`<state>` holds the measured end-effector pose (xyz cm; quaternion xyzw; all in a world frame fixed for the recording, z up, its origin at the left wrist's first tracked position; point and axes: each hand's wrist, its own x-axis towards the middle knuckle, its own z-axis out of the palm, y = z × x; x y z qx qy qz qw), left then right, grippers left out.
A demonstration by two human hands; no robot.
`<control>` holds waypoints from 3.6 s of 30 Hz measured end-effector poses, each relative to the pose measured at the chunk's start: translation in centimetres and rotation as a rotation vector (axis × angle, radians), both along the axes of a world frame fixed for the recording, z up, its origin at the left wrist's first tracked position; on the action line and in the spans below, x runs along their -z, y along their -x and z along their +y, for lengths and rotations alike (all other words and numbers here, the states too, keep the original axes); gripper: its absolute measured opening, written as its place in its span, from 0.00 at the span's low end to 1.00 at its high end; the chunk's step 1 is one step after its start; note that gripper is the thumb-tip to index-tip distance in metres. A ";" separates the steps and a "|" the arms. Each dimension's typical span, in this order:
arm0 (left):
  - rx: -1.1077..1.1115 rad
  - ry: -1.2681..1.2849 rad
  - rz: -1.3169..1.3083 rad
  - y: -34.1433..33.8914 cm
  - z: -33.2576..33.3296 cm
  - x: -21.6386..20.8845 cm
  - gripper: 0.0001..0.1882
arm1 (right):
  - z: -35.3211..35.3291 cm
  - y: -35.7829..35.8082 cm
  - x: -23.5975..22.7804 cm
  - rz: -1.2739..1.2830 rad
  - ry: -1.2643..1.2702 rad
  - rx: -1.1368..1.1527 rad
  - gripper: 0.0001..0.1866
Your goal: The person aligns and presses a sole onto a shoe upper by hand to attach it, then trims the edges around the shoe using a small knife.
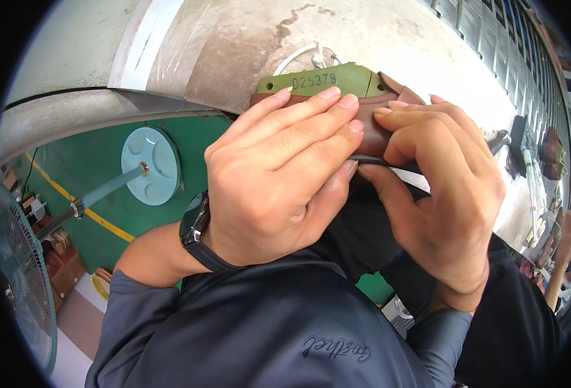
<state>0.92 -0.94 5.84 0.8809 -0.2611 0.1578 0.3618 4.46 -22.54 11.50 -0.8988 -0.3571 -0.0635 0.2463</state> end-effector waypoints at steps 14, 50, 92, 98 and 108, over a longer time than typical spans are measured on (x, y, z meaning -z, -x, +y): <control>0.200 0.063 0.298 -0.2 -3.7 -0.5 0.42 | -9.1 -5.0 6.9 -0.074 -0.612 0.495 0.44; 0.410 0.143 0.168 -6.7 -4.8 3.3 0.55 | -5.9 -6.4 5.8 0.153 -0.871 0.667 0.14; 0.321 0.188 0.186 -5.6 -5.3 2.8 0.57 | -3.4 -2.4 7.2 -0.316 -0.582 0.667 0.08; 0.315 0.188 0.178 -5.6 -5.1 2.9 0.56 | -3.8 -2.4 7.1 -0.373 -0.393 0.588 0.08; 0.318 0.210 0.182 -5.6 -5.1 2.9 0.54 | -3.1 -1.8 6.1 -0.436 -0.244 0.535 0.11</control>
